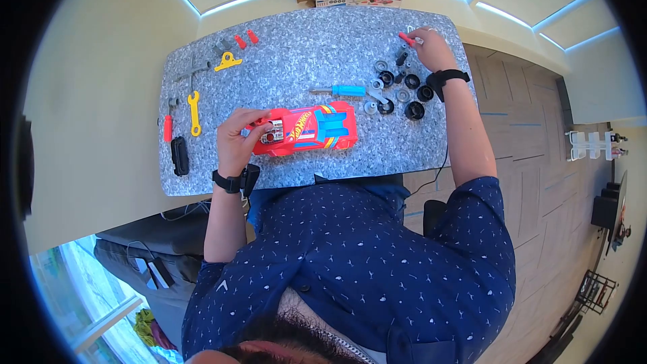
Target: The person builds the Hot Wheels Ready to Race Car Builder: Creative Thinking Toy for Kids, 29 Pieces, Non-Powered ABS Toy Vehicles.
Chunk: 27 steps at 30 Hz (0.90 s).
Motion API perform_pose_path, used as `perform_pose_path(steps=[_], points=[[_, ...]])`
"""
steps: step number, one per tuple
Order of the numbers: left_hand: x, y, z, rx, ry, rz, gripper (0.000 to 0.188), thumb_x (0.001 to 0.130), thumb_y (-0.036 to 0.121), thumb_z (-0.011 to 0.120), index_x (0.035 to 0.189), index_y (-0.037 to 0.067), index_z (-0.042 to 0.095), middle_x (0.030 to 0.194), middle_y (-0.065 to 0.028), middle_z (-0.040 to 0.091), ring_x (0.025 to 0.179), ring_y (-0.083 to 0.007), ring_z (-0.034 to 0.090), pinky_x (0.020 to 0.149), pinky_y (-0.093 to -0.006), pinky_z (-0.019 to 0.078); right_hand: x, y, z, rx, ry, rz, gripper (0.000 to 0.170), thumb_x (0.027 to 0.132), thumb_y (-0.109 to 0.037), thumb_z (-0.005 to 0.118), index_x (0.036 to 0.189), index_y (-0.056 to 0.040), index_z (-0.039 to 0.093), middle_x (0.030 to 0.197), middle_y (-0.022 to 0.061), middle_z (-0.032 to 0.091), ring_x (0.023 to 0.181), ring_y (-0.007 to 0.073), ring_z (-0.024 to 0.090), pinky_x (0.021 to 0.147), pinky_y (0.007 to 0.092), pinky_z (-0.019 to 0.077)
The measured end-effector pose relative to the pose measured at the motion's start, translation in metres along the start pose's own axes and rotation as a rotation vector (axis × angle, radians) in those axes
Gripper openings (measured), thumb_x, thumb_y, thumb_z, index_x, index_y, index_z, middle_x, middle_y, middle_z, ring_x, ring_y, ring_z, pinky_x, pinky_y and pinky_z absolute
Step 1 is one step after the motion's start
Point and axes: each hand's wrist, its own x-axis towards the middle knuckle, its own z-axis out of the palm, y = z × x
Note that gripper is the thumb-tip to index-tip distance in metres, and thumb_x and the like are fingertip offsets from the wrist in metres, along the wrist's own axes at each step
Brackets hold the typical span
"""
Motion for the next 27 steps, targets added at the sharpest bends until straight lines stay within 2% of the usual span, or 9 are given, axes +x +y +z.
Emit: perform_pose_path(steps=[2, 5, 8, 12, 15, 17, 21, 23, 27], points=[[-0.001, -0.003, 0.000, 0.013, 0.008, 0.027, 0.032, 0.089, -0.001, 0.088, 0.121, 0.007, 0.088, 0.110, -0.0088, 0.085, 0.098, -0.0199, 0.076, 0.090, -0.0327, 0.0590, 0.007, 0.006, 0.008, -0.071, -0.039, -0.047, 0.033, 0.096, -0.004, 0.078, 0.128, -0.0090, 0.083, 0.123, 0.0223, 0.078, 0.118, 0.0444, 0.073, 0.107, 0.0503, 0.0569], [-0.003, -0.004, 0.000, -0.045, -0.023, -0.037, 0.033, 0.090, 0.000, 0.088, 0.122, 0.008, 0.087, 0.110, -0.0089, 0.085, 0.100, -0.0218, 0.076, 0.091, -0.0344, 0.0592, 0.009, 0.012, 0.016, -0.153, -0.069, -0.074, 0.029, 0.096, -0.004, 0.077, 0.123, -0.0082, 0.083, 0.121, 0.0237, 0.078, 0.117, 0.0450, 0.074, 0.105, 0.0518, 0.0574], [-0.006, -0.007, 0.000, 0.023, -0.061, -0.019, 0.034, 0.091, 0.001, 0.087, 0.124, 0.008, 0.087, 0.114, -0.0095, 0.085, 0.106, -0.0244, 0.076, 0.096, -0.0376, 0.0592, 0.007, 0.013, 0.019, -0.174, -0.069, -0.060, 0.023, 0.096, -0.004, 0.075, 0.117, -0.0070, 0.083, 0.118, 0.0253, 0.078, 0.115, 0.0456, 0.074, 0.102, 0.0530, 0.0578], [-0.007, -0.004, -0.001, 0.140, -0.183, 0.016, 0.039, 0.092, 0.005, 0.087, 0.131, 0.009, 0.085, 0.128, -0.0126, 0.082, 0.119, -0.0282, 0.073, 0.104, -0.0400, 0.0579, 0.008, 0.027, 0.023, -0.191, -0.122, -0.034, 0.019, 0.096, -0.005, 0.074, 0.114, -0.0057, 0.081, 0.116, 0.0263, 0.078, 0.110, 0.0479, 0.074, 0.101, 0.0537, 0.0586], [-0.009, -0.007, -0.002, 0.142, -0.165, 0.042, 0.048, 0.093, 0.007, 0.086, 0.141, 0.009, 0.079, 0.140, -0.0140, 0.078, 0.126, -0.0294, 0.072, 0.107, -0.0404, 0.0571, 0.003, 0.023, 0.010, -0.119, 0.039, -0.089, 0.018, 0.096, -0.003, 0.073, 0.113, -0.0045, 0.079, 0.115, 0.0235, 0.079, 0.104, 0.0453, 0.076, 0.096, 0.0508, 0.0606], [-0.013, -0.010, -0.002, 0.168, -0.133, 0.103, 0.055, 0.094, 0.007, 0.086, 0.147, 0.008, 0.075, 0.146, -0.0137, 0.075, 0.129, -0.0294, 0.071, 0.108, -0.0402, 0.0567, -0.005, -0.004, -0.017, 0.012, 0.167, -0.023, 0.022, 0.095, 0.001, 0.073, 0.116, -0.0037, 0.079, 0.116, 0.0187, 0.081, 0.104, 0.0361, 0.079, 0.094, 0.0446, 0.0631], [-0.021, -0.004, -0.008, -0.003, -0.043, 0.019, 0.059, 0.092, 0.004, 0.087, 0.149, 0.007, 0.073, 0.146, -0.0137, 0.075, 0.127, -0.0271, 0.072, 0.106, -0.0379, 0.0562, -0.043, -0.091, -0.055, 0.351, 0.297, -0.010, 0.024, 0.097, 0.005, 0.073, 0.119, -0.0023, 0.077, 0.114, 0.0109, 0.079, 0.105, 0.0213, 0.079, 0.090, 0.0346, 0.0643], [-0.025, -0.005, -0.010, -0.049, 0.011, 0.017, 0.059, 0.090, 0.002, 0.088, 0.147, 0.007, 0.074, 0.143, -0.0139, 0.076, 0.124, -0.0261, 0.073, 0.104, -0.0368, 0.0564, -0.067, -0.139, -0.051, 0.501, 0.271, -0.204, 0.028, 0.094, 0.005, 0.074, 0.118, -0.0062, 0.079, 0.111, 0.0080, 0.077, 0.103, 0.0220, 0.079, 0.084, 0.0354, 0.0674], [-0.036, 0.003, -0.009, -0.002, 0.056, 0.082, 0.058, 0.087, 0.000, 0.090, 0.143, 0.007, 0.077, 0.133, -0.0141, 0.079, 0.115, -0.0257, 0.075, 0.098, -0.0357, 0.0579, -0.116, -0.243, -0.014, 0.596, 0.020, -0.413, 0.025, 0.094, 0.003, 0.079, 0.117, -0.0057, 0.078, 0.111, 0.0103, 0.077, 0.101, 0.0246, 0.079, 0.084, 0.0358, 0.0672]])
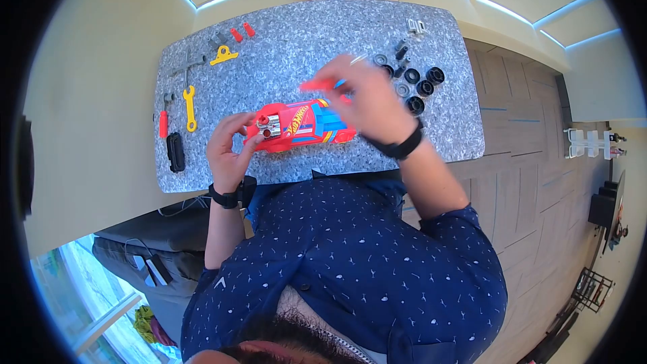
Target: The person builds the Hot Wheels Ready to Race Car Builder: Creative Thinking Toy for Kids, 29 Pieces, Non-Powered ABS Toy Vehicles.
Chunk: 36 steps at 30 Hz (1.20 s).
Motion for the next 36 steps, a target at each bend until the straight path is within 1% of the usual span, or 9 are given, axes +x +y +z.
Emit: perform_pose_path(steps=[3, 5, 8, 11, 16, 22, 27, 31, 36], points=[[0.008, 0.031, 0.010, 0.133, 0.009, 0.194, 0.052, 0.088, -0.001, 0.090, 0.138, 0.007, 0.079, 0.121, -0.0131, 0.081, 0.106, -0.0258, 0.077, 0.091, -0.0363, 0.0601, -0.015, -0.009, 0.065, 0.211, -0.144, 0.055, 0.023, 0.093, 0.001, 0.085, 0.114, -0.0024, 0.075, 0.110, 0.0109, 0.077, 0.098, 0.0252, 0.080, 0.085, 0.0360, 0.0670], [-0.003, 0.031, 0.020, 0.091, -0.004, 0.044, 0.049, 0.090, -0.001, 0.087, 0.137, 0.007, 0.079, 0.120, -0.0123, 0.082, 0.106, -0.0290, 0.078, 0.092, -0.0386, 0.0612, -0.022, -0.012, 0.092, 0.382, -0.222, 0.142, 0.027, 0.093, -0.001, 0.088, 0.118, -0.0013, 0.075, 0.113, 0.0113, 0.078, 0.105, 0.0245, 0.081, 0.089, 0.0363, 0.0680], [-0.015, 0.020, 0.020, 0.077, 0.014, -0.032, 0.047, 0.094, -0.002, 0.084, 0.140, 0.008, 0.078, 0.118, -0.0117, 0.083, 0.104, -0.0278, 0.080, 0.092, -0.0376, 0.0623, -0.026, -0.015, 0.105, 0.423, -0.170, 0.150, 0.025, 0.093, -0.005, 0.088, 0.112, -0.0010, 0.072, 0.110, 0.0124, 0.077, 0.092, 0.0257, 0.079, 0.081, 0.0403, 0.0639], [-0.018, 0.014, 0.018, 0.025, 0.063, -0.073, 0.043, 0.096, -0.003, 0.082, 0.138, 0.006, 0.079, 0.117, -0.0115, 0.085, 0.102, -0.0229, 0.081, 0.092, -0.0349, 0.0624, -0.026, -0.006, 0.097, 0.127, -0.130, 0.046, 0.026, 0.094, -0.008, 0.089, 0.114, -0.0016, 0.073, 0.112, 0.0133, 0.077, 0.093, 0.0241, 0.077, 0.081, 0.0406, 0.0620], [-0.017, -0.006, 0.020, 0.049, 0.034, -0.013, 0.039, 0.096, -0.002, 0.084, 0.134, 0.006, 0.082, 0.115, -0.0104, 0.083, 0.104, -0.0225, 0.079, 0.092, -0.0357, 0.0621, -0.035, 0.031, 0.091, 0.182, -0.232, 0.209, 0.024, 0.096, -0.009, 0.087, 0.117, -0.0045, 0.075, 0.107, 0.0107, 0.072, 0.090, 0.0219, 0.072, 0.079, 0.0367, 0.0598], [-0.018, -0.005, 0.028, 0.322, -0.046, 0.049, 0.044, 0.094, 0.003, 0.086, 0.137, 0.012, 0.083, 0.140, -0.0134, 0.068, 0.107, -0.0235, 0.071, 0.091, -0.0370, 0.0598, -0.039, 0.029, 0.092, 0.197, -0.202, 0.202, 0.022, 0.097, -0.010, 0.085, 0.116, -0.0047, 0.076, 0.110, 0.0114, 0.072, 0.090, 0.0217, 0.072, 0.079, 0.0358, 0.0597], [-0.020, -0.004, 0.030, 0.265, -0.035, 0.024, 0.043, 0.095, 0.005, 0.086, 0.138, 0.012, 0.083, 0.154, -0.0158, 0.063, 0.107, -0.0235, 0.071, 0.092, -0.0368, 0.0601, -0.049, 0.036, 0.090, 0.272, -0.165, 0.183, 0.020, 0.098, -0.011, 0.085, 0.116, -0.0058, 0.077, 0.112, 0.0120, 0.075, 0.092, 0.0218, 0.074, 0.079, 0.0363, 0.0595], [-0.021, -0.007, 0.027, 0.239, -0.064, 0.032, 0.043, 0.095, 0.005, 0.086, 0.138, 0.012, 0.083, 0.157, -0.0165, 0.063, 0.112, -0.0240, 0.073, 0.095, -0.0368, 0.0607, -0.059, 0.034, 0.046, 0.026, 0.012, 0.193, 0.019, 0.095, -0.009, 0.086, 0.113, -0.0061, 0.080, 0.108, 0.0097, 0.077, 0.090, 0.0243, 0.074, 0.078, 0.0365, 0.0584], [-0.019, -0.008, 0.024, 0.205, -0.046, 0.054, 0.047, 0.093, 0.008, 0.088, 0.140, 0.011, 0.081, 0.153, -0.0130, 0.067, 0.119, -0.0281, 0.072, 0.100, -0.0400, 0.0605, -0.074, 0.059, -0.006, -0.280, 0.187, 0.408, 0.023, 0.093, -0.007, 0.086, 0.115, -0.0054, 0.079, 0.116, 0.0128, 0.077, 0.096, 0.0295, 0.075, 0.081, 0.0400, 0.0588]])
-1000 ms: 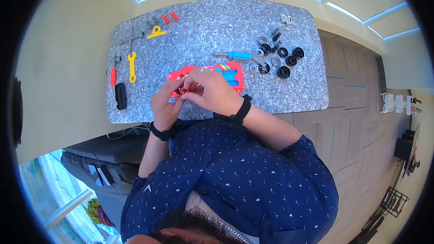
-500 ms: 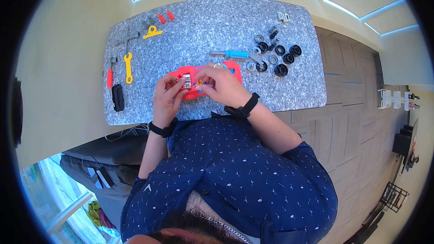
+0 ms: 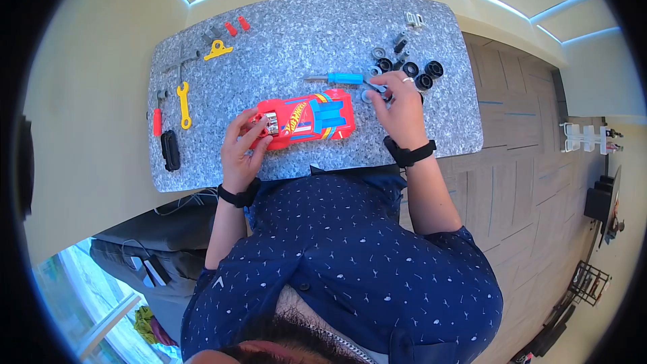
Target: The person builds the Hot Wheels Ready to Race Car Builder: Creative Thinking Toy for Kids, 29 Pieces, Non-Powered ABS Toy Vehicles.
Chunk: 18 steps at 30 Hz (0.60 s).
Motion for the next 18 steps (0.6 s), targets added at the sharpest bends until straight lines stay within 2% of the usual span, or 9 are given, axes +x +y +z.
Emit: perform_pose_path(steps=[1, 4, 5, 8, 10, 13, 16, 18], points=[[0.002, 0.000, 0.000, 0.003, 0.010, 0.012, 0.049, 0.093, 0.010, 0.089, 0.140, 0.012, 0.081, 0.152, -0.0114, 0.068, 0.118, -0.0286, 0.071, 0.101, -0.0409, 0.0602, 0.001, 0.009, -0.003, -0.037, 0.024, 0.013, 0.024, 0.093, -0.006, 0.085, 0.116, -0.0052, 0.079, 0.117, 0.0133, 0.078, 0.099, 0.0309, 0.076, 0.082, 0.0412, 0.0591], [0.004, 0.000, -0.001, 0.013, 0.001, -0.001, 0.051, 0.092, 0.009, 0.089, 0.142, 0.012, 0.080, 0.149, -0.0113, 0.070, 0.123, -0.0310, 0.071, 0.103, -0.0419, 0.0598, 0.009, 0.027, -0.003, -0.115, 0.067, -0.164, 0.026, 0.092, -0.004, 0.084, 0.117, -0.0046, 0.078, 0.121, 0.0141, 0.078, 0.110, 0.0356, 0.075, 0.091, 0.0447, 0.0586], [0.004, 0.000, 0.000, 0.014, 0.005, 0.000, 0.051, 0.092, 0.008, 0.089, 0.142, 0.011, 0.080, 0.149, -0.0113, 0.070, 0.123, -0.0312, 0.071, 0.104, -0.0423, 0.0597, 0.012, 0.026, 0.001, -0.106, 0.063, -0.191, 0.028, 0.090, -0.004, 0.083, 0.117, -0.0062, 0.078, 0.123, 0.0137, 0.078, 0.118, 0.0386, 0.072, 0.101, 0.0479, 0.0556], [0.003, -0.001, 0.000, 0.010, 0.012, -0.012, 0.050, 0.092, 0.007, 0.088, 0.141, 0.010, 0.080, 0.147, -0.0124, 0.071, 0.125, -0.0322, 0.071, 0.106, -0.0431, 0.0595, 0.020, 0.014, 0.014, -0.186, 0.011, -0.315, 0.030, 0.088, -0.005, 0.084, 0.117, -0.0086, 0.079, 0.123, 0.0130, 0.079, 0.120, 0.0383, 0.071, 0.107, 0.0486, 0.0530], [0.003, 0.000, 0.000, -0.005, 0.002, -0.035, 0.048, 0.093, 0.004, 0.087, 0.140, 0.009, 0.080, 0.147, -0.0146, 0.072, 0.131, -0.0334, 0.071, 0.109, -0.0430, 0.0595, 0.029, 0.019, 0.032, -0.291, -0.050, -0.329, 0.033, 0.086, -0.006, 0.085, 0.118, -0.0117, 0.080, 0.121, 0.0101, 0.080, 0.116, 0.0365, 0.071, 0.104, 0.0490, 0.0522], [0.004, 0.002, -0.002, -0.012, -0.001, -0.039, 0.049, 0.093, 0.003, 0.087, 0.141, 0.009, 0.079, 0.147, -0.0145, 0.072, 0.131, -0.0337, 0.072, 0.109, -0.0431, 0.0595, 0.044, 0.026, 0.051, -0.439, -0.162, -0.332, 0.033, 0.085, -0.008, 0.083, 0.117, -0.0128, 0.081, 0.118, 0.0080, 0.081, 0.111, 0.0346, 0.070, 0.098, 0.0484, 0.0524], [0.007, 0.004, -0.006, -0.012, -0.003, -0.023, 0.051, 0.092, 0.003, 0.088, 0.142, 0.009, 0.078, 0.146, -0.0148, 0.072, 0.131, -0.0339, 0.072, 0.108, -0.0431, 0.0598, 0.054, 0.029, 0.061, -0.531, -0.201, -0.302, 0.028, 0.086, -0.007, 0.082, 0.113, -0.0126, 0.081, 0.115, 0.0090, 0.081, 0.111, 0.0350, 0.070, 0.097, 0.0495, 0.0527], [0.008, 0.007, -0.009, -0.044, 0.002, -0.043, 0.052, 0.091, 0.004, 0.088, 0.142, 0.008, 0.078, 0.146, -0.0156, 0.072, 0.131, -0.0342, 0.072, 0.109, -0.0432, 0.0597, 0.058, 0.022, 0.054, -0.479, -0.182, -0.328, 0.027, 0.086, -0.004, 0.081, 0.112, -0.0112, 0.079, 0.114, 0.0107, 0.080, 0.108, 0.0365, 0.070, 0.096, 0.0509, 0.0538]])
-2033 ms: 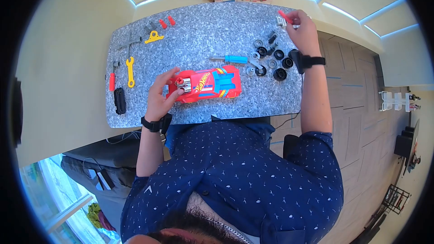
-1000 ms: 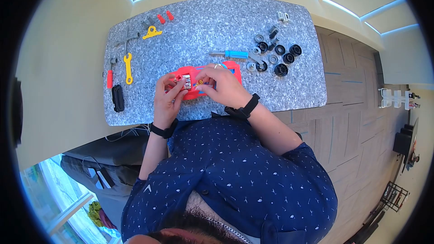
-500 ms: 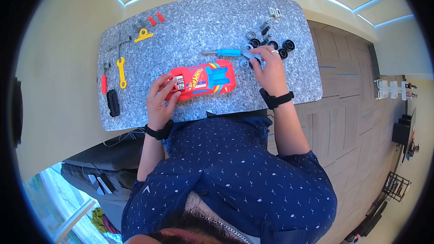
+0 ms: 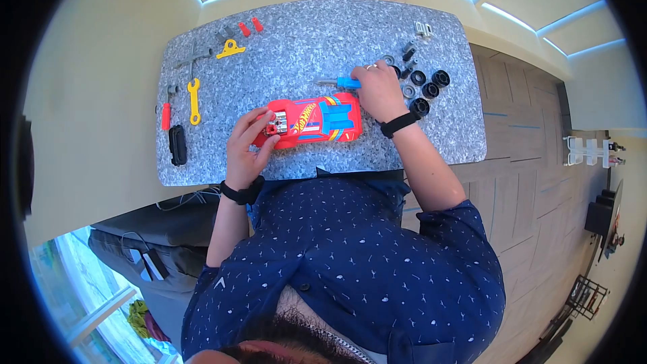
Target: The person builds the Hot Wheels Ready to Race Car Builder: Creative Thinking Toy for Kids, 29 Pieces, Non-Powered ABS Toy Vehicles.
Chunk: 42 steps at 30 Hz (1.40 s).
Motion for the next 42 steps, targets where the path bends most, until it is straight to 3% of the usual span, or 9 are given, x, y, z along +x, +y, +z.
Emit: perform_pose_path(steps=[4, 10, 13, 16, 28, 34, 37, 40, 42], points=[[0.009, 0.003, -0.010, -0.031, 0.053, 0.005, 0.054, 0.091, 0.004, 0.089, 0.143, 0.006, 0.077, 0.145, -0.0162, 0.073, 0.125, -0.0313, 0.074, 0.104, -0.0407, 0.0604, 0.011, -0.026, -0.043, 0.257, 0.143, -0.029, 0.025, 0.090, 0.000, 0.077, 0.114, -0.0074, 0.076, 0.115, 0.0139, 0.078, 0.107, 0.0393, 0.072, 0.094, 0.0517, 0.0576], [0.043, 0.018, -0.021, -0.085, 0.121, 0.042, 0.052, 0.092, 0.002, 0.089, 0.142, 0.006, 0.077, 0.138, -0.0137, 0.078, 0.108, -0.0221, 0.075, 0.094, -0.0348, 0.0597, 0.031, -0.102, -0.099, 0.528, 0.218, -0.358, 0.027, 0.094, -0.003, 0.078, 0.120, -0.0054, 0.073, 0.118, 0.0151, 0.076, 0.114, 0.0397, 0.074, 0.097, 0.0474, 0.0609], [0.048, 0.006, -0.022, -0.193, 0.051, 0.042, 0.047, 0.093, 0.000, 0.088, 0.139, 0.003, 0.077, 0.129, -0.0110, 0.080, 0.108, -0.0189, 0.075, 0.095, -0.0347, 0.0597, 0.042, -0.135, -0.105, 0.649, 0.170, -0.440, 0.029, 0.094, -0.005, 0.080, 0.122, -0.0056, 0.072, 0.116, 0.0153, 0.077, 0.110, 0.0402, 0.074, 0.095, 0.0485, 0.0610], [0.048, 0.003, -0.016, -0.323, 0.114, -0.091, 0.034, 0.092, 0.003, 0.090, 0.125, 0.003, 0.082, 0.109, -0.0090, 0.083, 0.098, -0.0171, 0.077, 0.089, -0.0332, 0.0596, 0.051, -0.152, -0.102, 0.703, 0.175, -0.501, 0.036, 0.094, -0.004, 0.083, 0.128, -0.0078, 0.075, 0.106, 0.0137, 0.078, 0.092, 0.0314, 0.079, 0.082, 0.0436, 0.0636], [0.047, -0.014, -0.005, -0.467, 0.106, -0.147, 0.029, 0.090, 0.001, 0.091, 0.117, 0.002, 0.082, 0.105, -0.0076, 0.084, 0.098, -0.0139, 0.078, 0.086, -0.0327, 0.0616, 0.060, -0.163, -0.075, 0.694, 0.070, -0.494, 0.033, 0.096, -0.003, 0.078, 0.129, -0.0063, 0.075, 0.115, 0.0149, 0.078, 0.097, 0.0353, 0.078, 0.086, 0.0448, 0.0639], [0.044, -0.028, -0.015, -0.372, -0.080, -0.202, 0.026, 0.097, -0.006, 0.081, 0.122, -0.001, 0.079, 0.109, -0.0069, 0.086, 0.105, -0.0164, 0.080, 0.094, -0.0349, 0.0634, 0.061, -0.158, -0.075, 0.693, -0.026, -0.513, 0.026, 0.098, -0.003, 0.073, 0.123, -0.0058, 0.078, 0.122, 0.0137, 0.077, 0.112, 0.0390, 0.074, 0.095, 0.0500, 0.0608], [0.045, -0.028, -0.021, -0.282, -0.182, -0.271, 0.025, 0.098, -0.007, 0.080, 0.122, 0.000, 0.079, 0.109, -0.0067, 0.085, 0.106, -0.0172, 0.081, 0.094, -0.0346, 0.0637, 0.063, -0.154, -0.063, 0.719, 0.071, -0.553, 0.026, 0.098, -0.004, 0.075, 0.123, -0.0056, 0.077, 0.122, 0.0130, 0.076, 0.111, 0.0381, 0.074, 0.094, 0.0491, 0.0611], [0.036, -0.057, -0.009, -0.328, -0.178, -0.256, 0.028, 0.099, -0.006, 0.079, 0.126, 0.000, 0.078, 0.110, -0.0067, 0.085, 0.105, -0.0161, 0.080, 0.093, -0.0335, 0.0634, 0.062, -0.155, -0.068, 0.744, 0.013, -0.497, 0.026, 0.097, -0.007, 0.077, 0.123, -0.0062, 0.078, 0.122, 0.0129, 0.075, 0.110, 0.0375, 0.074, 0.095, 0.0486, 0.0613], [0.046, -0.019, -0.011, -0.469, -0.079, -0.258, 0.028, 0.101, -0.004, 0.077, 0.129, -0.003, 0.077, 0.115, -0.0095, 0.084, 0.105, -0.0154, 0.079, 0.091, -0.0332, 0.0643, 0.060, -0.159, -0.080, 0.707, -0.068, -0.396, 0.029, 0.097, -0.009, 0.078, 0.125, -0.0067, 0.078, 0.124, 0.0132, 0.075, 0.111, 0.0370, 0.074, 0.095, 0.0480, 0.0613]])
